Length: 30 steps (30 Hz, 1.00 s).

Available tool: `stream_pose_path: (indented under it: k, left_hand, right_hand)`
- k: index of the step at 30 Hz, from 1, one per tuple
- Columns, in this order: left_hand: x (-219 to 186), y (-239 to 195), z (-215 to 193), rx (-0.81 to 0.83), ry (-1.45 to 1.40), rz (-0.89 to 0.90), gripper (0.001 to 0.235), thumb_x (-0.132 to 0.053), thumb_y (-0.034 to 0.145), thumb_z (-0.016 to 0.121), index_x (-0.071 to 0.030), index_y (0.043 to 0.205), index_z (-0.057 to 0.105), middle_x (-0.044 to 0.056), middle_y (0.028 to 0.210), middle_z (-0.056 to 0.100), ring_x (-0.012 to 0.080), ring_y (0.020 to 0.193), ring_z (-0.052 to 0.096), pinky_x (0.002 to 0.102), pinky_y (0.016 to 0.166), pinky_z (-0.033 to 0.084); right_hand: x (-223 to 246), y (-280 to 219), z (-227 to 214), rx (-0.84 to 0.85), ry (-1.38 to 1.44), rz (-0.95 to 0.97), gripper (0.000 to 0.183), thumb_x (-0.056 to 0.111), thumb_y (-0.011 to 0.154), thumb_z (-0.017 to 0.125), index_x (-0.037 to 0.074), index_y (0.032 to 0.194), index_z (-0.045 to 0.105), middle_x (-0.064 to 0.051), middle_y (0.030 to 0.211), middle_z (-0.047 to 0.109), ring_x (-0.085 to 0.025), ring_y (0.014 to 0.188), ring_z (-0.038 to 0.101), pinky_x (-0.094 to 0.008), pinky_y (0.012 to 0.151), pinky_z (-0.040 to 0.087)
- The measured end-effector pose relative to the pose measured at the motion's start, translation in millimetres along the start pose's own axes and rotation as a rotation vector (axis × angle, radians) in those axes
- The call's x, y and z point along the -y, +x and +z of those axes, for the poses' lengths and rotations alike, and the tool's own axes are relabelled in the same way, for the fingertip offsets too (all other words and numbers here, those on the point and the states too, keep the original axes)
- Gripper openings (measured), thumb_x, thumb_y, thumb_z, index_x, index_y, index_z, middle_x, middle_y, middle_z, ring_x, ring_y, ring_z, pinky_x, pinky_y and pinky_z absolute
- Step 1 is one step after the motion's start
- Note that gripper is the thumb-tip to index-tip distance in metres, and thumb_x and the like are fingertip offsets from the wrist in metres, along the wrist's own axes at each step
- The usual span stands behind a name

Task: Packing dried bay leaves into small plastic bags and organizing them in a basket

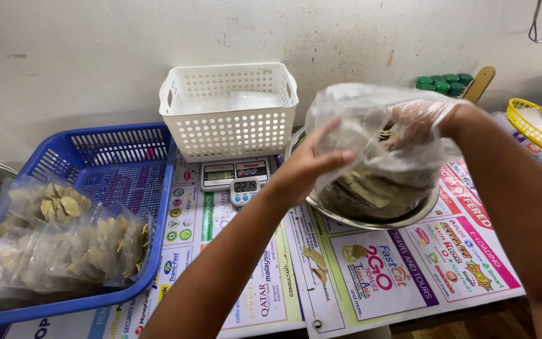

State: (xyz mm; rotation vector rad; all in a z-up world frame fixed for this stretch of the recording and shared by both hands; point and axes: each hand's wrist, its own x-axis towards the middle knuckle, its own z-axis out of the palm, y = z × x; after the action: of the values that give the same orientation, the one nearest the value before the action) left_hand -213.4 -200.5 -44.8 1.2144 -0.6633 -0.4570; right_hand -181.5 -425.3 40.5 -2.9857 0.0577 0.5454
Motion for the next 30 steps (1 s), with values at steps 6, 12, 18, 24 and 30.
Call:
stream_pose_path:
  k: [6,12,18,24,30]
  left_hand:
    - [-5.3,35.5,0.8,0.016,-0.133,0.053,0.123,-0.041,0.06,0.084,-0.001,0.157,0.021,0.028,0.163,0.025,0.0408,0.133,0.051,0.044,0.112,0.043]
    - [3.5,-23.2,4.6,0.218,-0.258,-0.032,0.111,-0.041,0.069,0.081,0.004,0.156,0.029,0.025,0.145,0.043,0.0366,0.127,0.054,0.041,0.114,0.044]
    - [16.9,-43.5,-15.1,0.107,-0.085,0.006,0.108,-0.046,0.078,0.077,0.007,0.155,0.025,0.038,0.141,0.037,0.054,0.135,0.039,0.065,0.117,0.03]
    - [-11.1,-57.7,-22.5,-0.094,0.286,0.037,0.117,-0.056,0.071,0.079,-0.003,0.158,0.021,0.033,0.152,0.024,0.0537,0.135,0.043,0.069,0.111,0.038]
    - [-67.5,-15.7,-12.0,-0.124,-0.031,0.311,0.114,-0.057,0.066,0.077,-0.009,0.154,0.022,0.031,0.154,0.035,0.0446,0.138,0.048,0.051,0.118,0.042]
  right_hand:
    - [-29.7,1.9,-24.2,-0.09,0.494,-0.077,0.063,0.011,0.089,0.067,0.018,0.151,0.057,-0.011,0.138,0.069,-0.027,0.122,0.063,-0.041,0.106,0.046]
    - [-52.0,41.7,-8.0,-0.386,0.298,-0.314,0.1,0.074,0.075,0.04,0.014,0.154,0.044,-0.015,0.155,0.048,-0.036,0.138,0.05,-0.051,0.117,0.036]
    - [-33.0,108.0,30.4,-0.386,0.312,-0.575,0.046,0.032,0.105,0.047,0.009,0.143,0.06,-0.028,0.142,0.059,-0.049,0.135,0.049,-0.058,0.114,0.04]
    - [-39.9,132.5,38.4,-0.369,0.345,-0.453,0.037,0.014,0.099,0.064,0.015,0.134,0.072,-0.019,0.13,0.069,-0.037,0.118,0.066,-0.049,0.107,0.05]
    - [-21.3,56.7,-3.2,-0.564,0.295,-0.455,0.027,0.013,0.094,0.072,0.002,0.119,0.073,-0.016,0.111,0.076,-0.028,0.101,0.072,-0.04,0.097,0.059]
